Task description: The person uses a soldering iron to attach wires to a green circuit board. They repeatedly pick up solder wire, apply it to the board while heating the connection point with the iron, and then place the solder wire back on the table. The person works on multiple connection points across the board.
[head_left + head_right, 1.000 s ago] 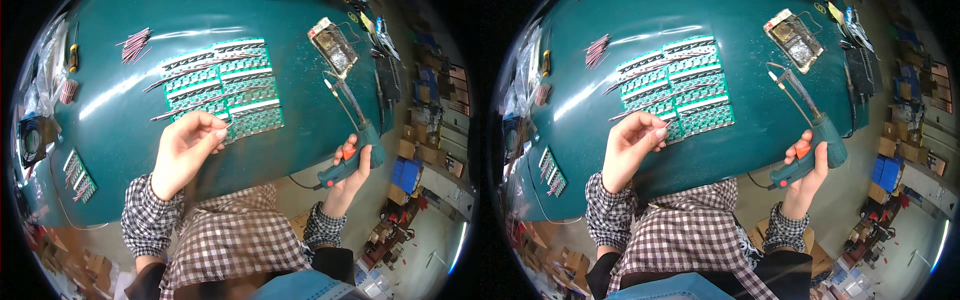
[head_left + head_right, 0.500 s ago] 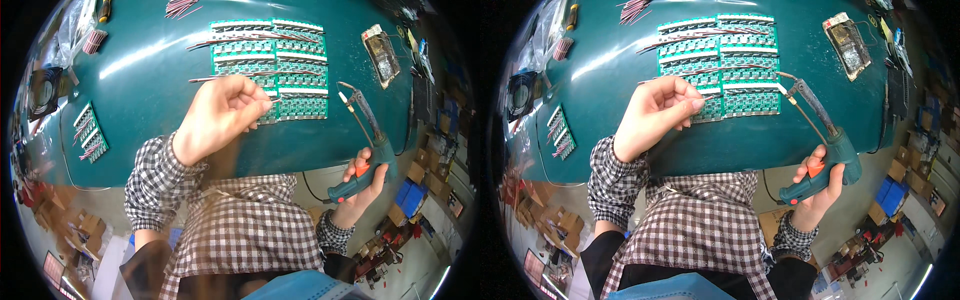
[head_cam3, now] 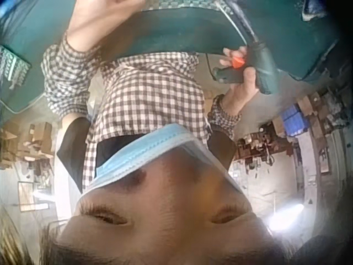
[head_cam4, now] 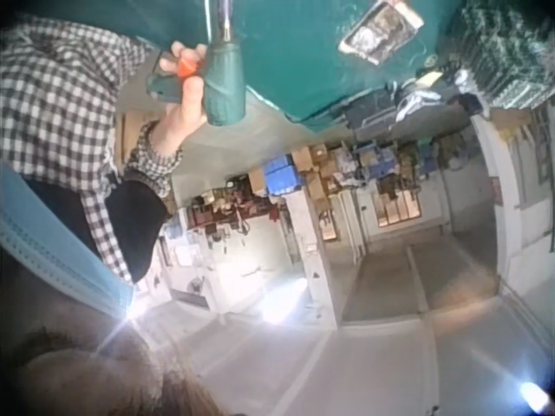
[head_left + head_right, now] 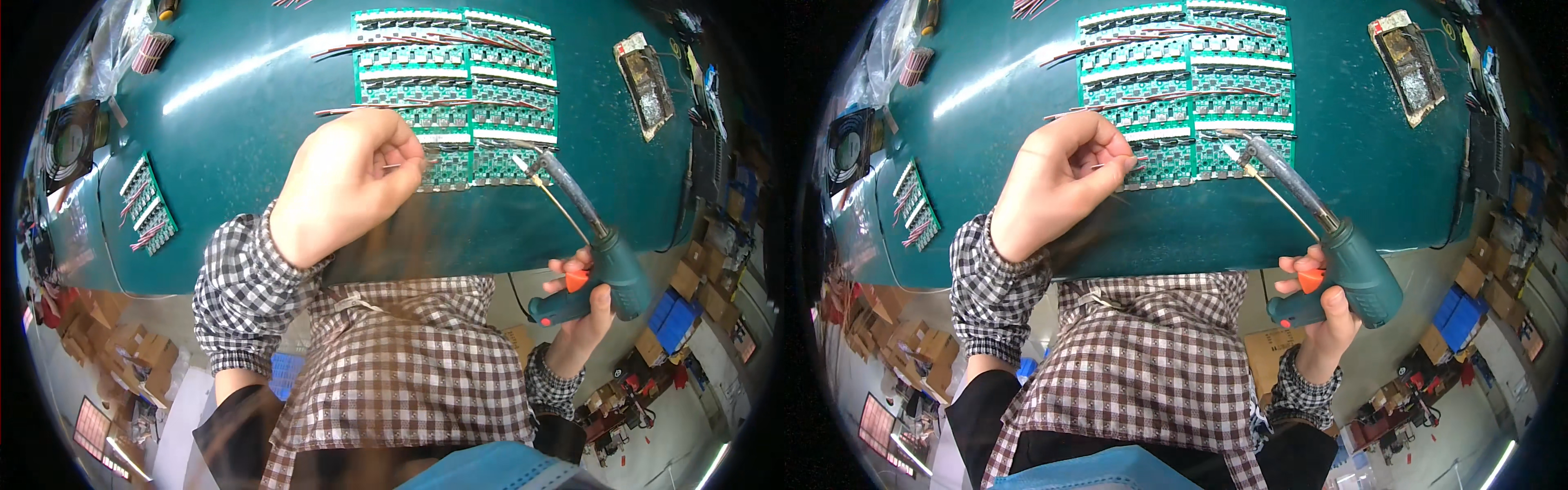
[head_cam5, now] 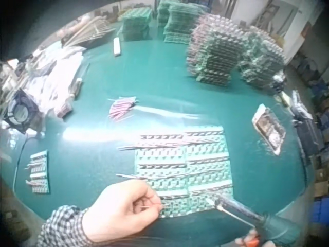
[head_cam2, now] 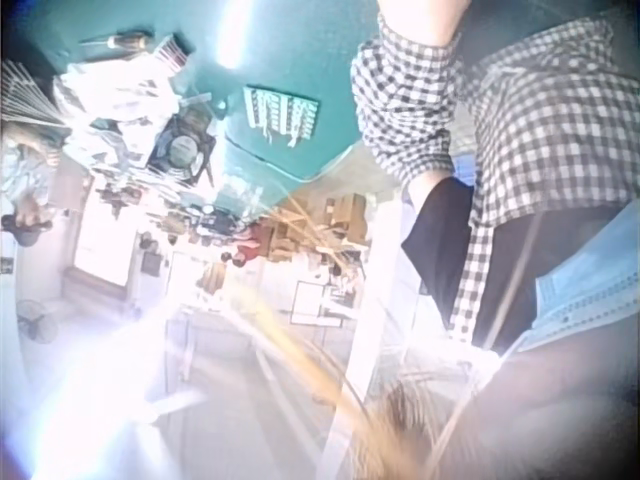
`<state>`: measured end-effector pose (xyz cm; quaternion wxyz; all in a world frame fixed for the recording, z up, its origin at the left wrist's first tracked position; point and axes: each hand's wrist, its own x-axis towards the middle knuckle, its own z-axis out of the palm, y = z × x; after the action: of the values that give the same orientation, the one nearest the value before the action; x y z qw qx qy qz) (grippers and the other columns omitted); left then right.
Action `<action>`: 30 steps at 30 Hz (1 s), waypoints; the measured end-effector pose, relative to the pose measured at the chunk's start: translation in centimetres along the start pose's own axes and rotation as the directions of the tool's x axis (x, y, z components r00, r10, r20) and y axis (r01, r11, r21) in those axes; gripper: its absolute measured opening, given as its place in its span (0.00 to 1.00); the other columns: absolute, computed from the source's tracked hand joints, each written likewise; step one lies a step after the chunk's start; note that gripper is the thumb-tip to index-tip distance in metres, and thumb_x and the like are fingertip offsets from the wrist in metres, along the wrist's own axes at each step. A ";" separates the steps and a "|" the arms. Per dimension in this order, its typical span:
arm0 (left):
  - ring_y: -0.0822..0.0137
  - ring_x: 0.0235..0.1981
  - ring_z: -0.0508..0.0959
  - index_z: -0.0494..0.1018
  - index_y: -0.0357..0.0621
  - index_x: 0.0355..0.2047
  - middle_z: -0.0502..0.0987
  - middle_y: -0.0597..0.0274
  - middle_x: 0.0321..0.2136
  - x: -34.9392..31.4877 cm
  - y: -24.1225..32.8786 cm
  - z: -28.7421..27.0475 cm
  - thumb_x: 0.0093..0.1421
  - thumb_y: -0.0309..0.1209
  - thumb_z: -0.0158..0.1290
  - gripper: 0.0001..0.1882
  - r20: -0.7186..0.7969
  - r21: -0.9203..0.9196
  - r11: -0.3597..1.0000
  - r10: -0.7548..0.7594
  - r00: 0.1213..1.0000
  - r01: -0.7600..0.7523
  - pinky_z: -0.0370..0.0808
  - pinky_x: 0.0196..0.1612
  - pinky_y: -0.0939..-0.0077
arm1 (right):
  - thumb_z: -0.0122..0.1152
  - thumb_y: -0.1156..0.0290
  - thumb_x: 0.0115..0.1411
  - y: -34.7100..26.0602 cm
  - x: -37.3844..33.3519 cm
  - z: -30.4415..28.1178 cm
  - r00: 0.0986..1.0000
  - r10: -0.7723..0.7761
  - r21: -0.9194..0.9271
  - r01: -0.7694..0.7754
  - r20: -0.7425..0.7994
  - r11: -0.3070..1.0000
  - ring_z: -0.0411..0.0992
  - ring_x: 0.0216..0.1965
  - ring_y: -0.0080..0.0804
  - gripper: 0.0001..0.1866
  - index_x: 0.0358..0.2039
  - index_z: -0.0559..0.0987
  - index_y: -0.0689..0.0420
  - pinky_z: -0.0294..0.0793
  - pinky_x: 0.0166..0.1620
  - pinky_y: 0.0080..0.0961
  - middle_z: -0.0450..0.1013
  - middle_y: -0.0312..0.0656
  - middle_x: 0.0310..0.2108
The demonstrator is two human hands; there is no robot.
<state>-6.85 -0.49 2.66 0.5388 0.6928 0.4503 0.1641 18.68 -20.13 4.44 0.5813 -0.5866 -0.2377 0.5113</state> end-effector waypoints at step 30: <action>0.64 0.20 0.73 0.72 0.40 0.25 0.72 0.58 0.20 0.7 -1.4 2.5 0.47 0.24 0.56 0.04 -0.053 0.288 0.947 0.163 0.985 -0.141 0.71 0.26 0.72 | 0.64 0.65 0.54 -0.1 -1.6 2.9 0.989 0.095 -0.190 -0.116 -0.115 0.975 0.77 0.34 0.41 0.26 0.47 0.73 0.72 0.82 0.34 0.32 0.75 0.50 0.34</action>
<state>-5.31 -1.36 0.34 0.4022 0.7887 0.4346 0.1653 15.63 -20.28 5.67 0.5042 -0.6790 -0.2245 0.4841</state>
